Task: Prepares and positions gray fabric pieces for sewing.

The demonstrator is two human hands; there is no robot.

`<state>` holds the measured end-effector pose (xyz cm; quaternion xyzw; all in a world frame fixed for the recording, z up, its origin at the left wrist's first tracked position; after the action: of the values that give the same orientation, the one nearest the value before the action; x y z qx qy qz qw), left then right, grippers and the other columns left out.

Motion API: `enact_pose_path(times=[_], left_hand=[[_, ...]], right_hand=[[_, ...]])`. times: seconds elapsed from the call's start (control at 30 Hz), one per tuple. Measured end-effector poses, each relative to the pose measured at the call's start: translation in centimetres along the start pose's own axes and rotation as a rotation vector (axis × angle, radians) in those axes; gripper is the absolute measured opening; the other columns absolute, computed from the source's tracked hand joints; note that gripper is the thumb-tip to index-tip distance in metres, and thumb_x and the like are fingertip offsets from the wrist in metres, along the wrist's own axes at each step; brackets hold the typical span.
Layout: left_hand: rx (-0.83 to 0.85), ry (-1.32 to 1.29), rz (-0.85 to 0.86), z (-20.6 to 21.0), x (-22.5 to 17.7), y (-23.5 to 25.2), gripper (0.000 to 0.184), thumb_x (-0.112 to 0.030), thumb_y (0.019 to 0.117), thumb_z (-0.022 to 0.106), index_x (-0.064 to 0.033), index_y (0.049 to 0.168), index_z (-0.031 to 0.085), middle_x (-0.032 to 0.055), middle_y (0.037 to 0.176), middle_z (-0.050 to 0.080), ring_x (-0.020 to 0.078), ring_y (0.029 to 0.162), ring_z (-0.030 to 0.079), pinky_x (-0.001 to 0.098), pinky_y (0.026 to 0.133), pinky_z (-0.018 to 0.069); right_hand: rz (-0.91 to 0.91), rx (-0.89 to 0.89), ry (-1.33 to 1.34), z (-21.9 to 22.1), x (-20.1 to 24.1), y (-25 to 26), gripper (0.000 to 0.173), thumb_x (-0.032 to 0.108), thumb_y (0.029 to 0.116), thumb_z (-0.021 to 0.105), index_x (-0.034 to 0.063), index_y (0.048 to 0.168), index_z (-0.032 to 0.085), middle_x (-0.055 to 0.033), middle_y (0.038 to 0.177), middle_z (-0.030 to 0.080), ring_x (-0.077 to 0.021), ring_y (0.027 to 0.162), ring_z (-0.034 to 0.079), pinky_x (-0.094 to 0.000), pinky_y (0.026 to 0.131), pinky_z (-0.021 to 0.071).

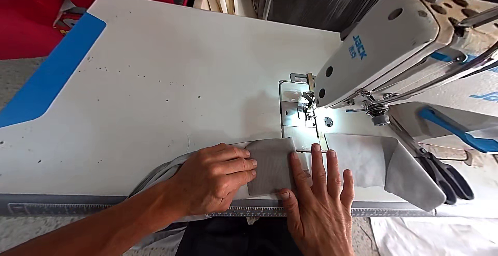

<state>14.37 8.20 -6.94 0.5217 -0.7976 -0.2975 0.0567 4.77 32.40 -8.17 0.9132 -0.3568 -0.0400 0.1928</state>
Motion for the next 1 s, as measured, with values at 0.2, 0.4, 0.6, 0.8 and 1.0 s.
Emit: enact_pose_path(times=[0.2,0.4,0.6,0.8,1.0], left_hand=[[-0.004,0.033,-0.022,-0.1,-0.5,0.4,0.032,-0.015,0.0935,0.048,-0.0159,0.093,0.081,-0.0017,0.107,0.078,0.0171,0.114,0.068,0.0351,0.099,0.0531],[0.208,-0.114,0.05,2.2,-3.1,4.2,0.057,-0.044,0.1088,0.026,-0.0142,0.15,0.053,0.0006,0.16,0.047,0.0169,0.154,0.031,0.0462,0.128,0.0233],[0.429,-0.095,0.074,1.5,-1.4,2.8,0.064,-0.051,0.1089,0.019,-0.0169,0.158,0.043,-0.0017,0.167,0.035,0.0141,0.157,0.022,0.0471,0.13,0.0161],[0.402,-0.095,0.097,-0.2,-0.3,0.3,0.059,-0.046,0.1099,0.019,-0.0208,0.155,0.048,-0.0059,0.164,0.04,0.0117,0.156,0.025,0.0458,0.13,0.0174],[0.398,-0.134,0.09,-0.2,-0.2,0.4,0.059,-0.044,0.1095,0.021,-0.0194,0.153,0.051,-0.0046,0.162,0.043,0.0126,0.155,0.028,0.0454,0.13,0.0173]], right_hand=[[-0.016,-0.015,0.044,-0.2,0.0,-0.5,0.071,0.061,0.1059,0.018,0.0205,0.155,0.051,-0.0118,0.165,0.037,-0.0392,0.154,0.027,-0.0707,0.121,0.0132],[-0.017,-0.013,0.018,-0.1,0.5,-0.7,0.066,0.051,0.1073,0.021,0.0147,0.147,0.059,-0.0108,0.165,0.037,-0.037,0.154,0.028,-0.0701,0.121,0.0146],[-0.001,0.007,-0.019,-0.3,-0.5,-0.7,0.065,0.054,0.1072,0.022,0.0196,0.154,0.051,-0.0071,0.166,0.036,-0.0356,0.155,0.026,-0.0709,0.121,0.0134],[-0.013,0.031,-0.035,-1.0,-0.5,-0.3,0.062,0.053,0.1069,0.025,0.021,0.152,0.055,-0.0055,0.165,0.037,-0.0345,0.155,0.026,-0.0704,0.121,0.0142],[-0.166,0.039,0.174,-0.6,1.0,-0.2,0.056,0.041,0.1077,0.027,0.0191,0.145,0.062,0.0044,0.158,0.049,-0.028,0.154,0.032,-0.0649,0.122,0.0213]])
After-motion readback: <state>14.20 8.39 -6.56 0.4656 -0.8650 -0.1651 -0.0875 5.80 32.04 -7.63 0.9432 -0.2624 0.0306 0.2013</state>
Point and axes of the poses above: each hand's wrist, its own y-axis towards the middle knuckle, its own z-axis out of the palm, x = y × z, the point moved 1 cm from there along y, towards the middle knuckle
